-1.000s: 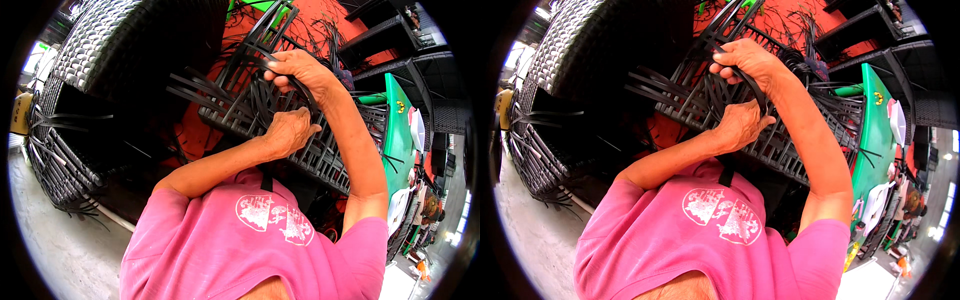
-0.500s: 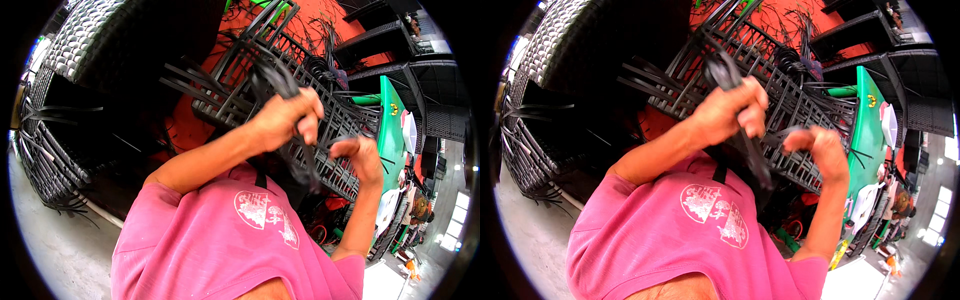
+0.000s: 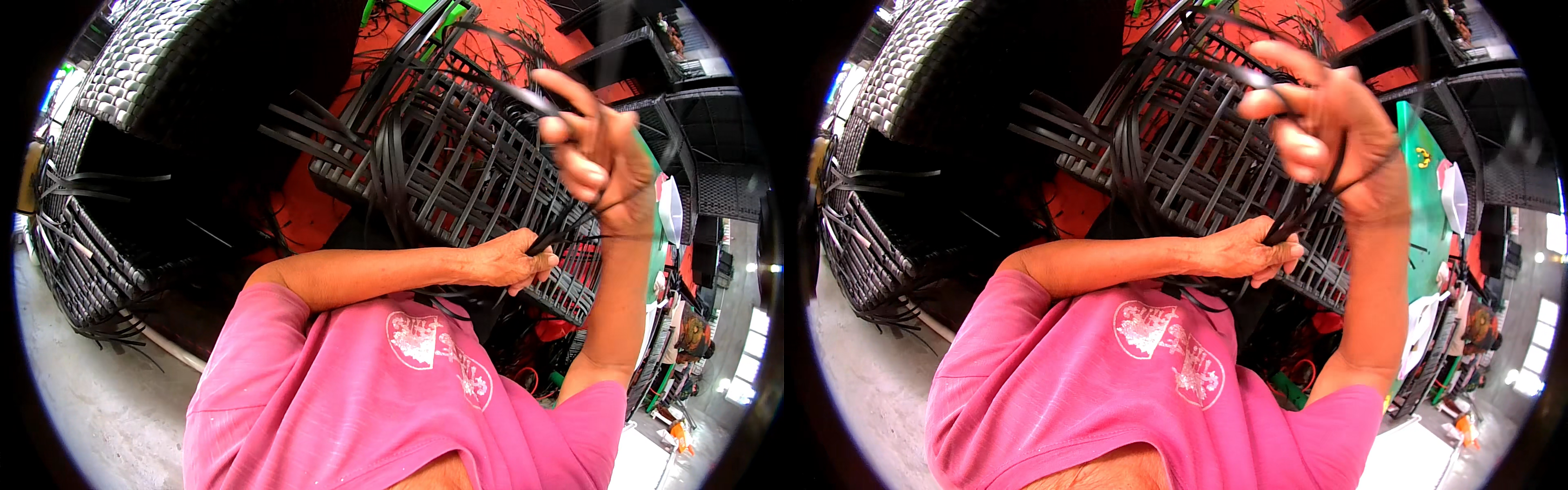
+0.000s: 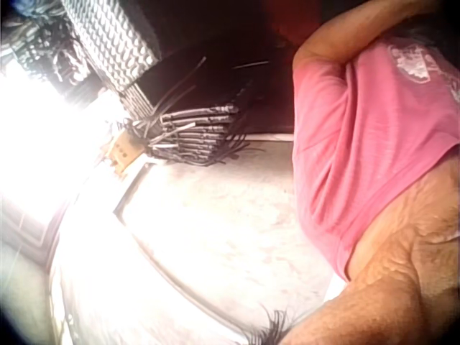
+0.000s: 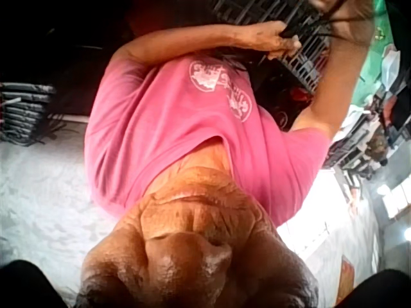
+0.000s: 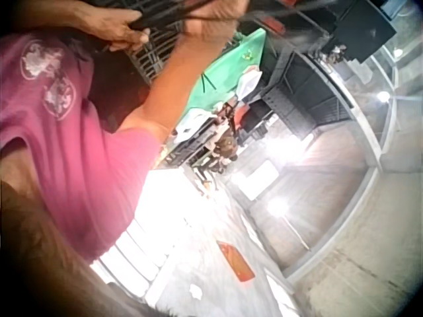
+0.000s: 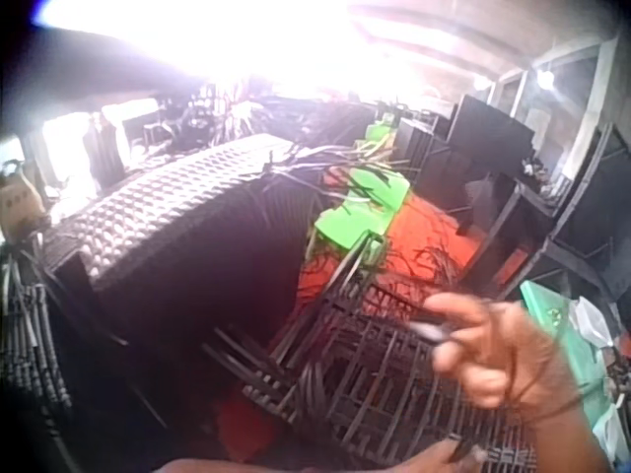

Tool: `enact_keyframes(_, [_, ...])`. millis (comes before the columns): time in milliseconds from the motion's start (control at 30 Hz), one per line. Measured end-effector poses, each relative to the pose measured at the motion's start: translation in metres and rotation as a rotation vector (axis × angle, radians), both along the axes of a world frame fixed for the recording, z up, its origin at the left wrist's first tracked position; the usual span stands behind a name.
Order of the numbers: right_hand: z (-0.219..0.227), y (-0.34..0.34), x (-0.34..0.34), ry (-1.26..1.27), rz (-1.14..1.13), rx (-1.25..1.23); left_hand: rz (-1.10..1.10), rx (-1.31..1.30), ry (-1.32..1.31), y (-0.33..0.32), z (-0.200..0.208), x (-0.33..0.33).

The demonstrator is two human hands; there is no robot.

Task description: The person weaves black plastic straps through a metal chair frame by hand, pulling the straps tight and securing them around the bars of the frame.

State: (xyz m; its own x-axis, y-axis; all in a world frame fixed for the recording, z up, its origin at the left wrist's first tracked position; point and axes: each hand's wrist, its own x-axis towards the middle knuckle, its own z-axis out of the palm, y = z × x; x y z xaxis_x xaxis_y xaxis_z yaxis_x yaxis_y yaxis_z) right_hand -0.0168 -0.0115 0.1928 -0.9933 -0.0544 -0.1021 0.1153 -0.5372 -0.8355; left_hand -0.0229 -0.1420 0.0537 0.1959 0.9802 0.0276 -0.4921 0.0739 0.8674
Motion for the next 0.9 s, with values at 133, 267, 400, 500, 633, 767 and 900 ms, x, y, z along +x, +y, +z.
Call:
enact_keyframes(133, [0.046, 0.017, 0.044, 0.132, -0.474, 0.135, -0.007, -0.068, -0.138, 0.005, 0.006, -0.004])
enact_keyframes(267, [0.068, 0.052, 0.099, 0.415, -0.560, 0.202, 0.067, -0.143, -0.339, 0.016, 0.028, -0.029])
enact_keyframes(400, [0.043, 0.023, 0.085, 0.339, -0.835, 0.664, 0.073, -0.170, -0.358, 0.028, 0.041, -0.036])
enact_keyframes(500, [-0.017, 0.017, 0.067, 0.055, -0.758, 0.532, 0.077, -0.139, -0.396, 0.028, 0.048, -0.032])
enact_keyframes(633, [-0.041, -0.006, 0.062, 0.044, -0.415, 0.448, 0.080, -0.056, -0.230, 0.033, 0.050, -0.025])
enact_keyframes(767, [-0.026, -0.003, 0.050, -0.156, -0.557, 0.353, -0.031, -0.079, 0.064, 0.022, 0.041, -0.019])
enact_keyframes(900, [-0.033, 0.030, 0.047, -0.300, -0.444, 0.073, 0.082, -0.099, 0.141, 0.016, 0.024, -0.011])
